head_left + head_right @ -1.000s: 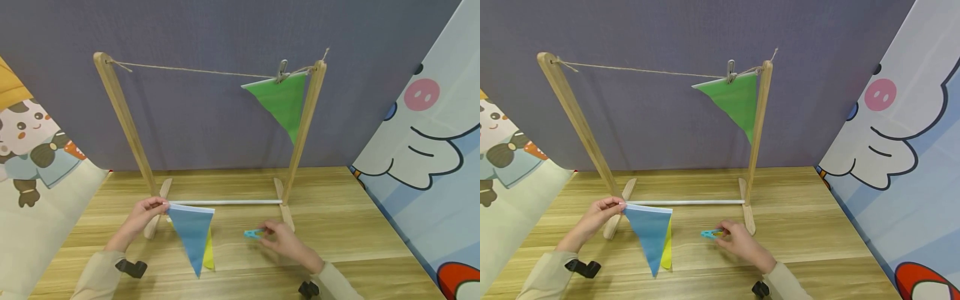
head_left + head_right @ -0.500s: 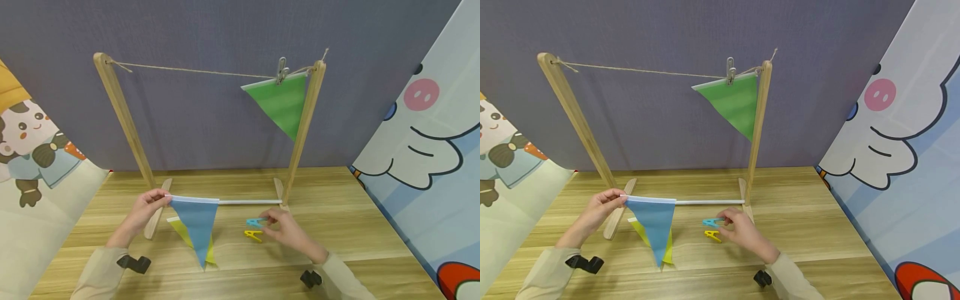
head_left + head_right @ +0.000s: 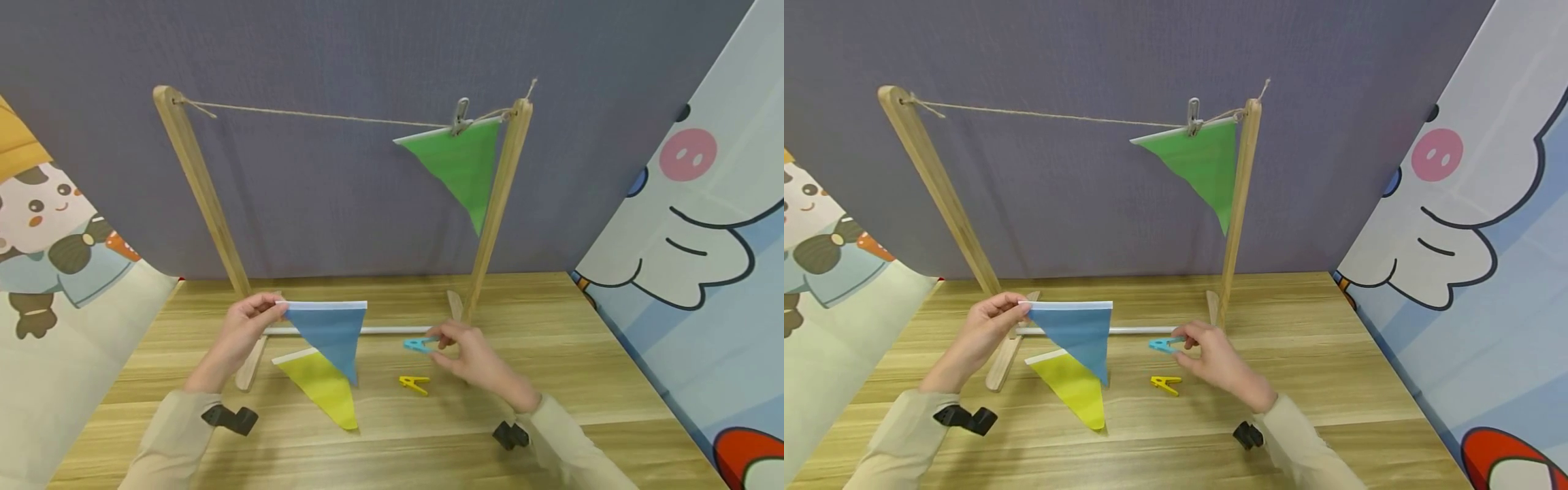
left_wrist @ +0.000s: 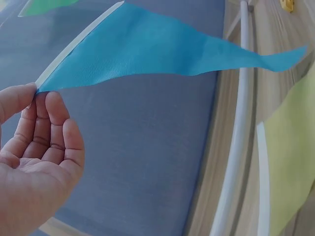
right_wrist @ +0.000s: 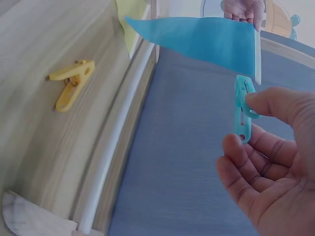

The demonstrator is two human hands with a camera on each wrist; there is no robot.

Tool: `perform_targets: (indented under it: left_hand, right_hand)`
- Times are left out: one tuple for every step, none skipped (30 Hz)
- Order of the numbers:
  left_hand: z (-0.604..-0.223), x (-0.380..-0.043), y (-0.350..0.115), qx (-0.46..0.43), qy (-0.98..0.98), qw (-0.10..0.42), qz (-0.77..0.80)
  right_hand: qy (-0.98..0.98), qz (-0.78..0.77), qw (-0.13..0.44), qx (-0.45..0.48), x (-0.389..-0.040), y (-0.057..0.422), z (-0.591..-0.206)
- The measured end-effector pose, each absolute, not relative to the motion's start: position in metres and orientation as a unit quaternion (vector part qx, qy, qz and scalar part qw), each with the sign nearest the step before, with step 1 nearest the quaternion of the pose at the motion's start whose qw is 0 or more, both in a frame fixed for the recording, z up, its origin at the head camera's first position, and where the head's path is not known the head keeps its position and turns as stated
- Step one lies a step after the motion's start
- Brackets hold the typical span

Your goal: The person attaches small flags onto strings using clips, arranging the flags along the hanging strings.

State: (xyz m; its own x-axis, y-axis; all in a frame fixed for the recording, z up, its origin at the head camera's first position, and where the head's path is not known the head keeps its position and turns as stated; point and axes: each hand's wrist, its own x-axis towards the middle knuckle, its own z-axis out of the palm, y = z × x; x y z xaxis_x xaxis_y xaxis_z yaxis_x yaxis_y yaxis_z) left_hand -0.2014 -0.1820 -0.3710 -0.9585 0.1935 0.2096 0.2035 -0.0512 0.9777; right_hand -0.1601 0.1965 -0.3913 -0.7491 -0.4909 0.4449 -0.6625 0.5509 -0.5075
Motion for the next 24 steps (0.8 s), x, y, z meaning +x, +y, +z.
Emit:
perform_targets:
  left_hand:
    - [-0.370,-0.202,-0.181,-0.145,-0.687,0.005,-0.712]
    - [-0.369,-0.203,-0.180,-0.147,-0.683,0.008,-0.715]
    - [-0.369,-0.204,-0.178,-0.149,-0.679,0.010,-0.719]
    - [-0.368,-0.204,-0.177,-0.150,-0.678,0.014,-0.719]
    - [-0.367,-0.205,-0.176,-0.150,-0.676,0.017,-0.721]
    - [-0.366,-0.205,-0.175,-0.149,-0.676,0.022,-0.721]
    - [-0.366,-0.206,-0.174,-0.148,-0.675,0.027,-0.722]
    - [-0.365,-0.207,-0.173,-0.148,-0.673,0.030,-0.724]
    - [-0.364,-0.207,-0.172,-0.148,-0.672,0.033,-0.725]
    - [-0.364,-0.208,-0.171,-0.147,-0.672,0.035,-0.725]
    - [-0.363,-0.208,-0.170,-0.147,-0.670,0.036,-0.727]
    - [-0.362,-0.209,-0.169,-0.147,-0.670,0.038,-0.727]
    - [-0.361,-0.209,-0.168,-0.148,-0.670,0.040,-0.727]
    - [-0.359,-0.210,-0.167,-0.149,-0.670,0.043,-0.726]
    - [-0.358,-0.211,-0.166,-0.150,-0.669,0.045,-0.726]
    - [-0.357,-0.212,-0.165,-0.151,-0.671,0.047,-0.725]
    - [-0.356,-0.213,-0.163,-0.153,-0.670,0.050,-0.725]
    - [-0.355,-0.214,-0.162,-0.154,-0.669,0.053,-0.725]
    - [-0.354,-0.215,-0.161,-0.157,-0.667,0.055,-0.726]
    - [-0.353,-0.216,-0.160,-0.159,-0.664,0.056,-0.728]
    - [-0.351,-0.217,-0.158,-0.162,-0.661,0.057,-0.730]
    - [-0.350,-0.218,-0.157,-0.163,-0.660,0.058,-0.731]
    - [-0.349,-0.219,-0.156,-0.165,-0.659,0.059,-0.732]
    - [-0.347,-0.220,-0.155,-0.167,-0.658,0.060,-0.732]
  right_hand:
    - [-0.872,0.338,0.128,0.331,-0.161,0.196,-0.390]
    - [-0.871,0.338,0.129,0.333,-0.161,0.196,-0.388]
    - [-0.870,0.337,0.132,0.334,-0.162,0.196,-0.386]
    - [-0.870,0.335,0.136,0.335,-0.163,0.196,-0.385]
    - [-0.869,0.334,0.139,0.336,-0.163,0.196,-0.384]
    - [-0.868,0.334,0.141,0.338,-0.164,0.196,-0.382]
    - [-0.868,0.333,0.144,0.339,-0.164,0.196,-0.381]
    - [-0.868,0.332,0.147,0.339,-0.165,0.196,-0.380]
    - [-0.868,0.330,0.151,0.339,-0.166,0.196,-0.379]
    - [-0.868,0.329,0.154,0.339,-0.166,0.196,-0.377]
    - [-0.867,0.328,0.157,0.339,-0.167,0.196,-0.376]
    - [-0.866,0.329,0.160,0.341,-0.168,0.196,-0.374]
    - [-0.865,0.329,0.162,0.342,-0.169,0.196,-0.372]
    - [-0.864,0.328,0.166,0.343,-0.169,0.196,-0.371]
    - [-0.864,0.327,0.168,0.344,-0.170,0.196,-0.369]
    - [-0.863,0.326,0.171,0.345,-0.171,0.196,-0.367]
    - [-0.863,0.325,0.173,0.346,-0.172,0.196,-0.366]
    - [-0.862,0.326,0.174,0.347,-0.173,0.196,-0.364]
    - [-0.862,0.323,0.178,0.348,-0.174,0.196,-0.362]
    - [-0.861,0.322,0.181,0.350,-0.175,0.197,-0.361]
    - [-0.860,0.321,0.184,0.352,-0.176,0.197,-0.359]
    - [-0.858,0.320,0.187,0.355,-0.177,0.197,-0.357]
    - [-0.856,0.320,0.191,0.358,-0.178,0.197,-0.355]
    - [-0.854,0.319,0.196,0.362,-0.178,0.197,-0.353]
